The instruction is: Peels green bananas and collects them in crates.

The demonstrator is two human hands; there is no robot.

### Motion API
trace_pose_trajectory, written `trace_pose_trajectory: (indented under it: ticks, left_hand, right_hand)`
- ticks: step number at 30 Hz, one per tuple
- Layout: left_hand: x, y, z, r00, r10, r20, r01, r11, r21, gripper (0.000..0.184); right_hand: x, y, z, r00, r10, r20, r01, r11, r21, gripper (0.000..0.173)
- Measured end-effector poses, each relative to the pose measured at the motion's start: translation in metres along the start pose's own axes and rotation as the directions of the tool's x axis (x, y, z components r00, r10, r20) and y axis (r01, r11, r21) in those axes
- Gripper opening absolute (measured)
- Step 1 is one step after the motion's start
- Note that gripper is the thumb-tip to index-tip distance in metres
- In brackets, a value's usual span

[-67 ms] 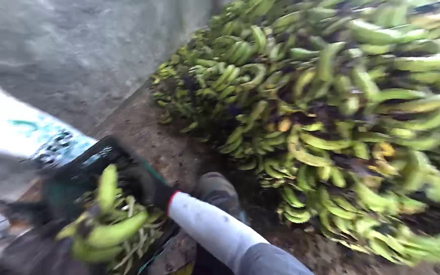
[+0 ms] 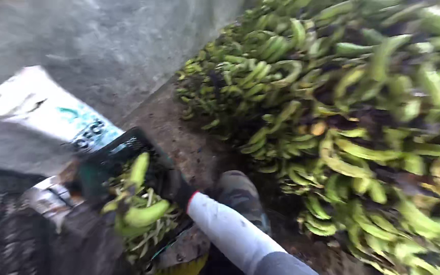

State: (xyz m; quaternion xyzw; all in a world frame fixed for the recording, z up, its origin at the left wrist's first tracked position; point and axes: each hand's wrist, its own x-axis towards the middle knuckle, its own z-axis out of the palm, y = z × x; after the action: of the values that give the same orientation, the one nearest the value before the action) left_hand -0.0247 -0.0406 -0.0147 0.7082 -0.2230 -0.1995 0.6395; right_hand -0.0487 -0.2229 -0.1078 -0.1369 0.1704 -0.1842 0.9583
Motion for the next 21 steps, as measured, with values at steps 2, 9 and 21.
trace_pose_trajectory:
  ticks: [2, 9, 21]
  left_hand:
    - [0.0, -0.03, -0.015, 0.981, 0.174, 0.085, -0.178, 0.983, 0.049, 0.046]
    - [-0.033, -0.047, 0.0, 0.992, -0.099, -0.08, 0.127, 0.734, 0.668, 0.067]
    - [-0.03, -0.049, -0.072, 0.902, 0.047, -0.429, 0.015, 0.99, 0.14, 0.048]
  right_hand:
    - [0.01, 0.019, -0.015, 0.984, 0.069, 0.167, -0.076, 0.997, 0.033, 0.042]
    - [0.028, 0.032, -0.006, 0.931, -0.347, -0.114, 0.132, 0.61, -0.781, 0.048]
    - [0.054, 0.019, -0.006, 0.99, -0.13, 0.045, 0.078, 0.254, -0.964, 0.065]
